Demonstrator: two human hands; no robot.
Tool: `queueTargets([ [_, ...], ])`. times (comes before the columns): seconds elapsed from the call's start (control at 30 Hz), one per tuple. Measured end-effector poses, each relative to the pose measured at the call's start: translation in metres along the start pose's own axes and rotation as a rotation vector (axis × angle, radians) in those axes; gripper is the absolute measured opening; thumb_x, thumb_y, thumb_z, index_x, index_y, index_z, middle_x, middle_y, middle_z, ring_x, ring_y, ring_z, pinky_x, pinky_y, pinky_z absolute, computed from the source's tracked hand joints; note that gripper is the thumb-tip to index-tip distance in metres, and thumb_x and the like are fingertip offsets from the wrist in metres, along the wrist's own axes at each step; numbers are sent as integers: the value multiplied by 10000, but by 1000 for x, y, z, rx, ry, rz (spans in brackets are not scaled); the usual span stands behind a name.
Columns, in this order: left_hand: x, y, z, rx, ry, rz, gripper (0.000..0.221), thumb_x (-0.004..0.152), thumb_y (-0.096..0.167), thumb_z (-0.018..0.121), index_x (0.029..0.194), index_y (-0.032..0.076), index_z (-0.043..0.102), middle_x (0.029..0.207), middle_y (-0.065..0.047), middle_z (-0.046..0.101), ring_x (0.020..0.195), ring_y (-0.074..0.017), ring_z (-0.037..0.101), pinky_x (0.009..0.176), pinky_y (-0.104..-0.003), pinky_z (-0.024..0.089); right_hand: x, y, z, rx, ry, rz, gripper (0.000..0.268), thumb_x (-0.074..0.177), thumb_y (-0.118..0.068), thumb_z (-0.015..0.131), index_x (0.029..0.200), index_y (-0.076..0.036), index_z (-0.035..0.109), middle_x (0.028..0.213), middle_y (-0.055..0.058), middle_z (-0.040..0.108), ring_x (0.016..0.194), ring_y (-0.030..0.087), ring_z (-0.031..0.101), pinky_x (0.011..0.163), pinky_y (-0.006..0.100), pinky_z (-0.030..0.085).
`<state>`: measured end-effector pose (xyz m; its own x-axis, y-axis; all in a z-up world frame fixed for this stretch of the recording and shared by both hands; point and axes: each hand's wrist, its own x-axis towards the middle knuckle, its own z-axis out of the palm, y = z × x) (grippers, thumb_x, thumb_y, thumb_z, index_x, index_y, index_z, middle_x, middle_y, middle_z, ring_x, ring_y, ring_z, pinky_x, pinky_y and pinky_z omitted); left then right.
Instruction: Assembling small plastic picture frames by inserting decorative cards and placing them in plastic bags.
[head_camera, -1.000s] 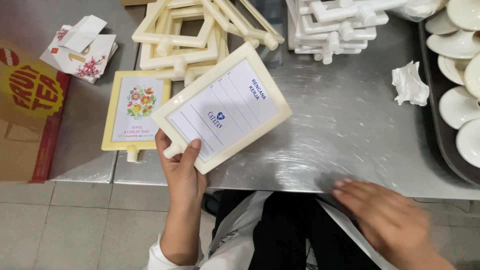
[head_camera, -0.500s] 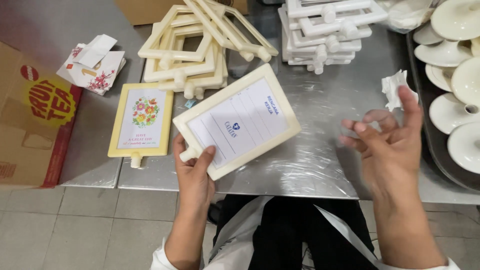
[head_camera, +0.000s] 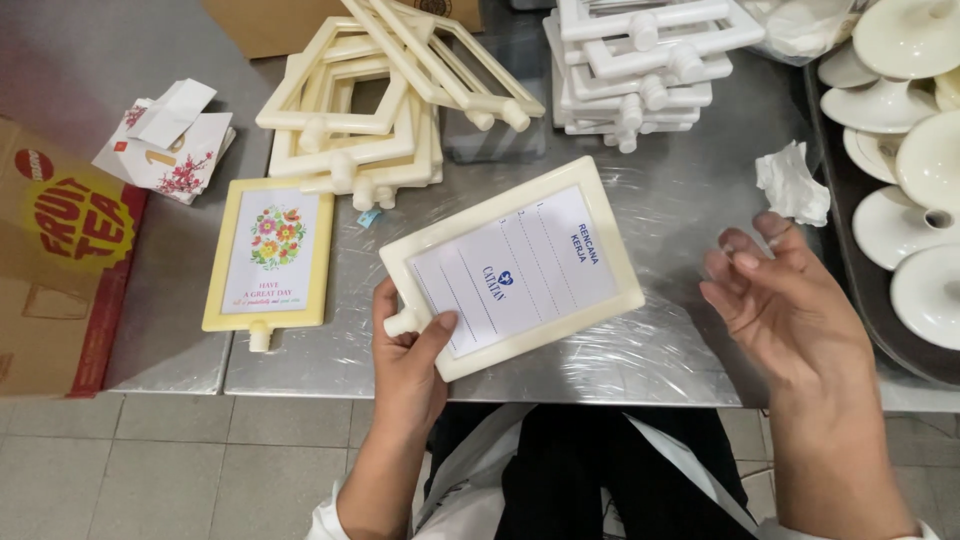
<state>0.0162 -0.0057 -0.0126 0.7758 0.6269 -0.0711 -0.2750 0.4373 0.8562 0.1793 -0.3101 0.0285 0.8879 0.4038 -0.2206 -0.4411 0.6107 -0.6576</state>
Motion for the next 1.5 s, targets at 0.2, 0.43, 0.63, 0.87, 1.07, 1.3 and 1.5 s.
queueTargets([
  [0.2, 2, 1, -8, -49, 31, -104, 638, 771, -33, 719, 1348, 138, 506, 1172, -97, 679, 1011, -216, 646, 874, -379, 567, 6, 10, 16, -165, 263, -162, 81, 1035, -146, 657, 1091, -203, 645, 997, 70, 738, 928, 261, 775, 704, 355, 665],
  [0.43, 7, 0, -12, -94, 2, -118, 574, 788, -81, 688, 1300, 140, 552, 1149, -100, 702, 968, -225, 665, 843, -388, 586, -13, 14, 64, -447, 287, -423, 207, 988, -88, 701, 1059, -194, 538, 965, 162, 746, 757, 213, 764, 476, 206, 536],
  [0.63, 6, 2, -10, -88, -31, -94, 523, 789, -42, 718, 1257, 113, 543, 1108, -98, 711, 961, -209, 674, 862, -367, 578, -15, 14, 67, -501, 284, -423, 193, 986, -52, 683, 1054, -152, 532, 969, 173, 753, 770, 205, 774, 469, 202, 545],
  [0.87, 5, -1, -14, -64, -31, -89, 552, 794, -17, 741, 1285, 131, 537, 1113, -78, 708, 954, -203, 677, 841, -368, 580, -18, 13, 71, -538, 280, -407, 188, 982, -44, 682, 1022, -147, 530, 970, 178, 755, 756, 219, 772, 466, 212, 535],
  [1.07, 5, -3, -15, -60, -22, -75, 552, 786, -16, 747, 1276, 119, 531, 1123, -89, 702, 960, -204, 670, 851, -360, 572, -18, 9, 69, -519, 288, -440, 210, 983, -44, 697, 1038, -159, 531, 960, 164, 746, 767, 212, 774, 465, 212, 553],
  [1.3, 3, -2, -13, -48, -59, -51, 544, 798, -5, 760, 1276, 113, 527, 1143, -97, 691, 971, -198, 667, 845, -357, 583, -16, 15, 67, -567, 267, -405, 204, 970, -57, 693, 1014, -149, 517, 997, 200, 756, 753, 219, 770, 452, 208, 532],
  [1.5, 2, -1, -13, -16, -54, -75, 607, 794, -19, 752, 1334, 121, 514, 1178, -93, 672, 1017, -215, 657, 866, -377, 589, -10, 22, 64, -480, 197, -292, 210, 970, -42, 670, 1019, -151, 496, 999, 208, 758, 752, 234, 772, 434, 216, 547],
])
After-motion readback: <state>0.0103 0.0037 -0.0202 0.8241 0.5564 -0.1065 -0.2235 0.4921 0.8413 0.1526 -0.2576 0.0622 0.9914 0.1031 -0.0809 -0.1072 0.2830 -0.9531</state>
